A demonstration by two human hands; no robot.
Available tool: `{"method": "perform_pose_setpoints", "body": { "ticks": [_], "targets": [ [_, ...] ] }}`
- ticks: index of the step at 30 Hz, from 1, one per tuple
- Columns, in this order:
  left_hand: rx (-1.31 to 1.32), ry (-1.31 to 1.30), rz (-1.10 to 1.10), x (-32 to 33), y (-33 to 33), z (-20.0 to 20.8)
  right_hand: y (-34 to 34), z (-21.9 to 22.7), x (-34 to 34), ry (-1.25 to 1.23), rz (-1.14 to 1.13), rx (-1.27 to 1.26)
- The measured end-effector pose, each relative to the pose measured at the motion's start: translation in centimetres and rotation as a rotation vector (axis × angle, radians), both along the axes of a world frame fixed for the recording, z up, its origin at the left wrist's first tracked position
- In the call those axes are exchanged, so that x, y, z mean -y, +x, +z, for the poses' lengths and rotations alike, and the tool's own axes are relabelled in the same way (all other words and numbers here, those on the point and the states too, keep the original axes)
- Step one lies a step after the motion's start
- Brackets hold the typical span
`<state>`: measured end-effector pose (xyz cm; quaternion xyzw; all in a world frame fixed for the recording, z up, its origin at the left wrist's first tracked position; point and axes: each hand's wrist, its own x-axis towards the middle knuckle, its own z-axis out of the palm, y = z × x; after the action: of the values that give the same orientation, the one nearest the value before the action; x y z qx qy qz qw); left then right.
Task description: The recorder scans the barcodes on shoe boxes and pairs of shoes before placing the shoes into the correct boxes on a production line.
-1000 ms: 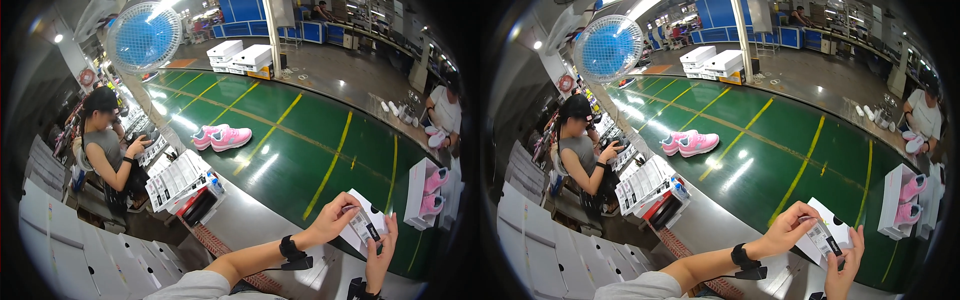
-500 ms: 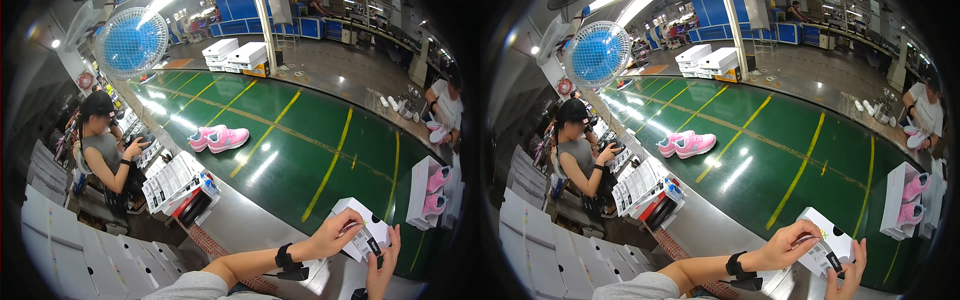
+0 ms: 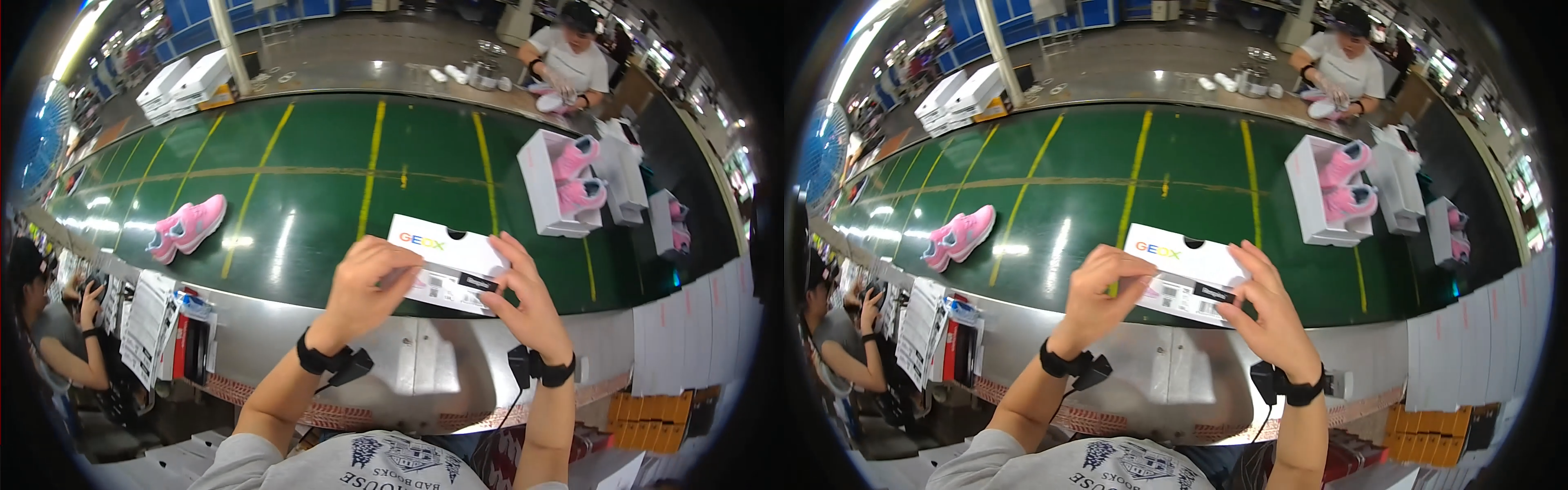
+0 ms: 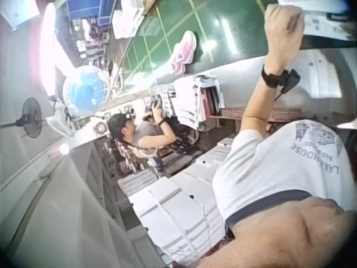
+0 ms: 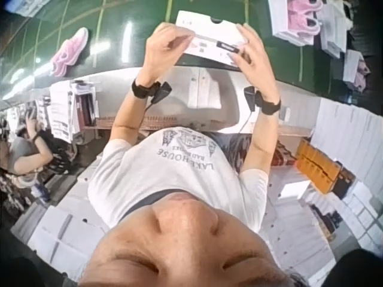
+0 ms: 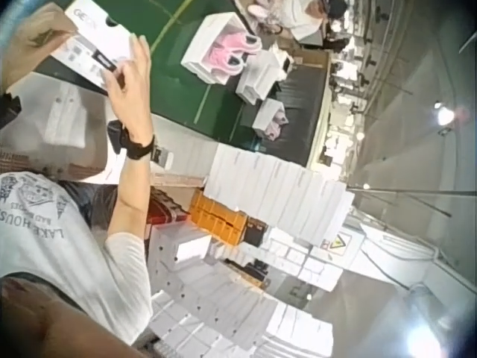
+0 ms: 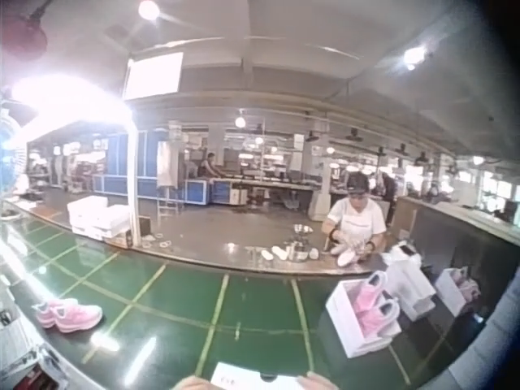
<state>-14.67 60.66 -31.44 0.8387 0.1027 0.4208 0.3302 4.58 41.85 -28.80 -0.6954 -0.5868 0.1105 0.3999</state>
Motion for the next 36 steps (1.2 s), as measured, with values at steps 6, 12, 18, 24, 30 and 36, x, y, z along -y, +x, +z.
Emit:
{"method": "perform_pose_setpoints", "body": {
  "ticks": [6,12,18,24,30,36],
  "targets": [
    [-0.045,0.030,-0.101,-0.5,-0.1,-0.9,0.6,-0.1,1.7,-0.043,0.043,-0.030],
    [-0.079,0.000,-0.068,-0.2,0.0,-1.1,0.7,-0.2,1.8,-0.049,0.035,-0.009],
    [-0.091,0.000,-0.069,-0.4,0.1,-1.2,0.7,-0.3,1.8,-0.042,0.045,-0.014],
    [-0.082,0.016,-0.093,-0.5,0.2,-1.3,0.5,-0.4,1.8,-0.059,0.022,-0.002],
    [-0.078,0.023,-0.116,-0.7,0.0,-1.4,0.6,-0.6,1.7,-0.052,0.016,0.023],
    [-0.082,0.018,-0.130,-0.8,0.0,-1.6,0.6,-0.7,1.7,-0.043,0.013,0.026]
  ]
}}
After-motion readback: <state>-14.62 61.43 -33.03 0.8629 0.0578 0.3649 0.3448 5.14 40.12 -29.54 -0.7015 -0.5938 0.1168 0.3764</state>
